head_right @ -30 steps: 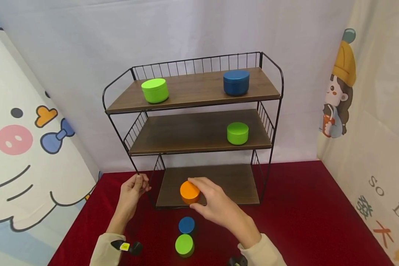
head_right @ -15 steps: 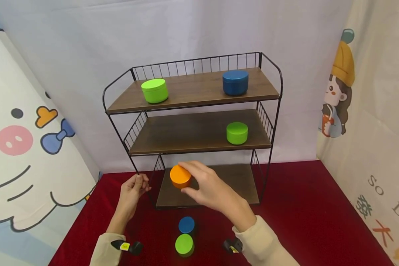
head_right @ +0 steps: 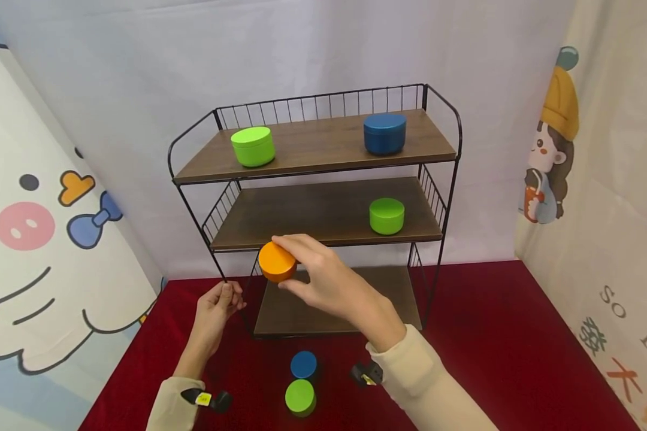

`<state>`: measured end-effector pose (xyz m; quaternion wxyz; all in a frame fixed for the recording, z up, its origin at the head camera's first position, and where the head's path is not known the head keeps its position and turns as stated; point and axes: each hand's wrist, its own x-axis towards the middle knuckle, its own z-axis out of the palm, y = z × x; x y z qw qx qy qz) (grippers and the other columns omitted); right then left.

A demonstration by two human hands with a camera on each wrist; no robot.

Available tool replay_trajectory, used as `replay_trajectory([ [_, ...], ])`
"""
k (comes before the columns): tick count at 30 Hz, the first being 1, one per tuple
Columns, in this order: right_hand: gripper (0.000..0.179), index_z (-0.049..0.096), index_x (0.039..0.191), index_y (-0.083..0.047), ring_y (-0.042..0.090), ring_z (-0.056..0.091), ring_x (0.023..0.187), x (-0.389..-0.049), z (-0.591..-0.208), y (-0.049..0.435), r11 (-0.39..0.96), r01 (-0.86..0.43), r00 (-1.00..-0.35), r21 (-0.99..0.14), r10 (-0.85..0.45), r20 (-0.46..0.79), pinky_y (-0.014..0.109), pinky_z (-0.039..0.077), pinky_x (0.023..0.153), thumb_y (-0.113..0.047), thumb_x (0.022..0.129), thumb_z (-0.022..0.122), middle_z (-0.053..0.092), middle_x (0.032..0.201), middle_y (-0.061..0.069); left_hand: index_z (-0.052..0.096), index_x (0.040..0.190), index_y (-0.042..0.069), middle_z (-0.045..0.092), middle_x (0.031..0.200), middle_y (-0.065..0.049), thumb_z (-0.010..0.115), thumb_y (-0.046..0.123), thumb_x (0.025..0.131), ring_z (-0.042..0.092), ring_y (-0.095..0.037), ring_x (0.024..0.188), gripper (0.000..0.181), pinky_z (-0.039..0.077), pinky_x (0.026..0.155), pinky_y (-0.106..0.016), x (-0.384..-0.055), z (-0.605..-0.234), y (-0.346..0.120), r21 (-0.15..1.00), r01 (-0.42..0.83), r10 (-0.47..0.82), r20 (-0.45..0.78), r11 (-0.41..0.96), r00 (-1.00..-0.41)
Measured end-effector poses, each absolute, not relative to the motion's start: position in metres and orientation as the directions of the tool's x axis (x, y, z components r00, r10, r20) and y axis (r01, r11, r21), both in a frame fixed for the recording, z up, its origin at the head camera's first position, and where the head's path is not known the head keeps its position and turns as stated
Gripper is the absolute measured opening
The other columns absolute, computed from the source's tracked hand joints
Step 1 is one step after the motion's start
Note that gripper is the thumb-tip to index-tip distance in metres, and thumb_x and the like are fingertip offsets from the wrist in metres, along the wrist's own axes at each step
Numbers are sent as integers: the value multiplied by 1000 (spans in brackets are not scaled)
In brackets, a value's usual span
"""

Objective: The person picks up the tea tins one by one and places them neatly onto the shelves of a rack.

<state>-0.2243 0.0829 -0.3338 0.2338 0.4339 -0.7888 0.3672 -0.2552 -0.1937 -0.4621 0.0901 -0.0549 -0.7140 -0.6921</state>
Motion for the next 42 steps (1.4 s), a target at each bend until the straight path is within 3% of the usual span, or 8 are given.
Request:
replay_trajectory([
  [11,68,55,141,6,30,63,126,-239,-314,73,358,-870,-488,-339,-523,699,36,54,104,-2,82,87,61,138,19,57,100,-8,49,82,-7,42,20,112,55,-18,79,34,55,80,-29,-255,-460,-195,979,197,-55,199,41,-978],
  [19,66,56,141,5,30,64,123,-257,-308,69,412,-835,-542,-365,-502,674,38,54,104,-3,82,86,63,135,19,57,100,-8,50,83,-6,42,19,112,56,-17,79,33,55,81,-28,-255,-459,-195,980,192,-48,194,51,-980],
  [24,65,55,141,5,30,64,121,-263,-306,66,415,-829,-554,-375,-513,656,37,55,104,-4,84,85,63,134,20,58,99,-6,49,82,-6,43,19,112,56,-17,79,32,55,81,-29,-256,-459,-195,980,192,-53,194,50,-980],
  [32,67,54,142,4,32,64,122,-271,-305,61,415,-815,-577,-404,-528,623,39,55,103,-5,84,86,62,135,22,56,103,-12,49,82,-5,42,18,112,56,-16,79,34,55,81,-28,-256,-459,-195,980,192,-46,194,50,-980],
  [37,68,54,144,3,33,63,124,-274,-305,57,430,-799,-600,-420,-532,598,40,54,104,-8,85,85,62,137,21,58,98,-6,50,84,-6,42,18,112,56,-17,79,32,55,81,-27,-256,-459,-194,979,197,-44,199,42,-979],
  [42,67,53,145,4,33,63,124,-277,-304,51,452,-783,-622,-428,-541,566,39,54,105,-11,87,84,62,138,21,57,100,-8,50,84,-6,42,18,112,56,-17,79,33,56,81,-29,-255,-459,-193,982,183,-47,185,51,-982],
])
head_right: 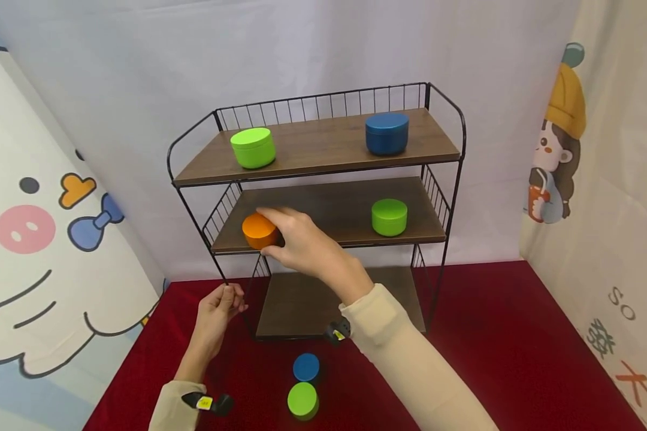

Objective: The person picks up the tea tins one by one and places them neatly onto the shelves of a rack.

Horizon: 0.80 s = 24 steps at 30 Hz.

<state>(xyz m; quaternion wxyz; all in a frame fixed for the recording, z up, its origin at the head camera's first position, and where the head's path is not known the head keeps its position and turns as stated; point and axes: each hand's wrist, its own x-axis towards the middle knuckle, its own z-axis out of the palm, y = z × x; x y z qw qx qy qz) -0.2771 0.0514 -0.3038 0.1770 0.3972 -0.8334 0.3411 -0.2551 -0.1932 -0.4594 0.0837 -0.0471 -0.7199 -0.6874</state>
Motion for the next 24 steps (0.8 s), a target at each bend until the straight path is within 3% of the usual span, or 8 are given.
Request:
replay_trajectory([
  [9,66,51,147,4,33,63,125,-280,-300,44,500,-737,-676,-456,-534,507,41,53,106,-13,91,81,62,138,21,59,95,-1,50,82,-8,42,18,112,57,-19,79,31,56,81,-28,-256,-460,-194,981,193,-44,194,33,-980],
  [19,67,48,149,4,33,65,121,-280,-299,42,543,-705,-709,-456,-519,478,40,54,104,-16,93,79,61,137,23,57,98,-8,49,80,-9,39,10,112,56,-18,77,30,56,79,-27,-256,-460,-194,981,193,-43,194,25,-980],
  [24,66,48,148,4,32,65,120,-279,-299,42,552,-701,-713,-452,-517,475,41,55,103,-17,93,79,61,137,23,59,95,-1,49,80,-8,40,12,112,56,-17,77,29,56,79,-27,-255,-460,-194,981,191,-45,192,26,-980],
])
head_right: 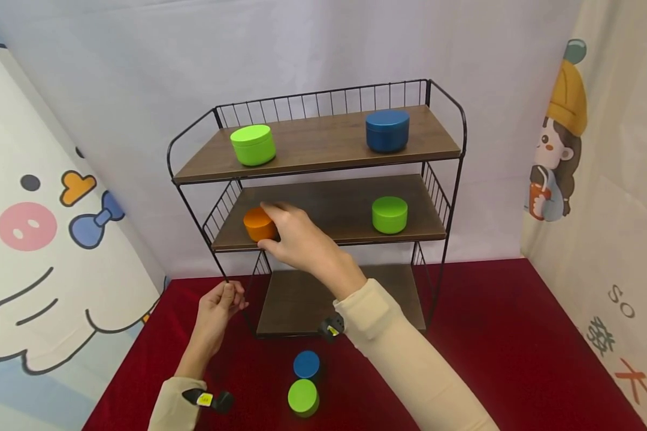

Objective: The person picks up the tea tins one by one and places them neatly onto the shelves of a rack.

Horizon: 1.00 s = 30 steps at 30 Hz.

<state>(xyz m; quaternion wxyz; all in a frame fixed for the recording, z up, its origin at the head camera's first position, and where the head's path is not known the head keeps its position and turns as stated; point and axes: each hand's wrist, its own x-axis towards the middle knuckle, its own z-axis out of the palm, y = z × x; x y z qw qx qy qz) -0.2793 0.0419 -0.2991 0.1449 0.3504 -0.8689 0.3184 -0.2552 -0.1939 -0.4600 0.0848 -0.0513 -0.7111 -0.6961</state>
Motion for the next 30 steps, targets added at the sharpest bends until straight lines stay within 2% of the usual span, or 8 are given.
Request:
replay_trajectory([
  [4,66,48,148,5,32,65,119,-279,-299,42,560,-694,-719,-452,-513,469,41,55,102,-17,94,78,61,136,23,59,94,0,50,81,-7,40,12,112,56,-17,78,29,56,80,-27,-256,-460,-194,982,188,-46,190,31,-981],
  [9,66,47,149,4,32,65,119,-279,-299,42,565,-685,-728,-460,-504,466,40,55,102,-16,94,78,61,137,22,57,99,-7,49,81,-8,40,12,112,57,-17,78,29,56,80,-29,-256,-460,-194,982,185,-45,187,41,-981],
  [15,68,45,151,0,32,60,127,-274,-301,46,566,-669,-742,-482,-473,475,43,52,107,-16,94,78,57,144,20,58,97,-5,48,80,-7,39,11,112,56,-18,78,29,55,80,-29,-256,-460,-194,983,181,-48,182,34,-982],
  [18,68,45,151,-1,33,58,131,-269,-303,49,561,-667,-743,-491,-450,496,44,50,110,-17,94,78,55,146,18,57,99,-8,48,79,-7,39,10,112,56,-18,77,29,55,79,-28,-256,-461,-194,983,182,-45,183,29,-982],
  [24,68,44,151,-2,32,52,137,-255,-305,57,532,-684,-725,-498,-420,546,45,47,113,-17,94,78,52,149,17,59,95,-1,48,80,-7,40,11,112,56,-18,78,28,55,80,-30,-256,-461,-194,983,181,-45,183,39,-982],
  [30,67,45,151,0,30,50,140,-240,-312,66,505,-712,-693,-488,-388,608,44,44,116,-17,95,77,50,151,17,58,98,-5,48,80,-7,40,13,112,56,-18,78,29,55,80,-29,-256,-461,-193,981,188,-47,190,43,-981],
])
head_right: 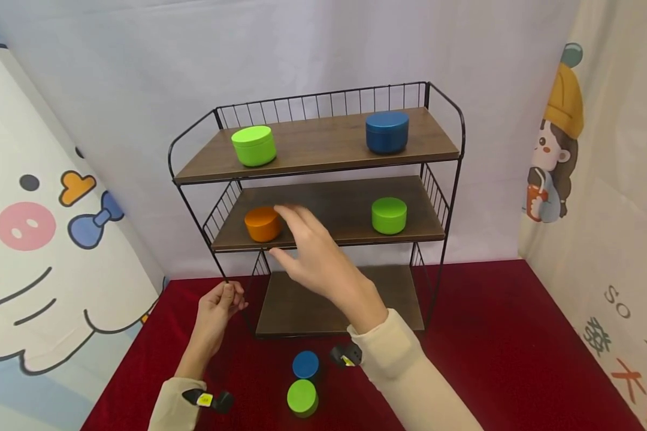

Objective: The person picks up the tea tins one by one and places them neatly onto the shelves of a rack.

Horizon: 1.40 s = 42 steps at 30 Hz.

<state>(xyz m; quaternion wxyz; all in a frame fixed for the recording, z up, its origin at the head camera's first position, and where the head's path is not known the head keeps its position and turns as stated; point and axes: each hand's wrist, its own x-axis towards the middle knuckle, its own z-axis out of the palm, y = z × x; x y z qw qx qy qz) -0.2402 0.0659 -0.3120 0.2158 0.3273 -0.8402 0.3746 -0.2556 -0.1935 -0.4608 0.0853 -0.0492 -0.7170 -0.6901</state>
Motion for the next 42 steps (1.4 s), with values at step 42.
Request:
replay_trajectory([
  [42,39,66,126,-3,23,70,99,-182,-499,98,356,-716,-698,-601,-382,605,29,62,80,7,89,74,68,124,11,58,101,-8,49,80,-6,43,18,112,57,-19,78,32,56,81,-32,-257,-465,-192,982,182,-84,186,56,-979],
])
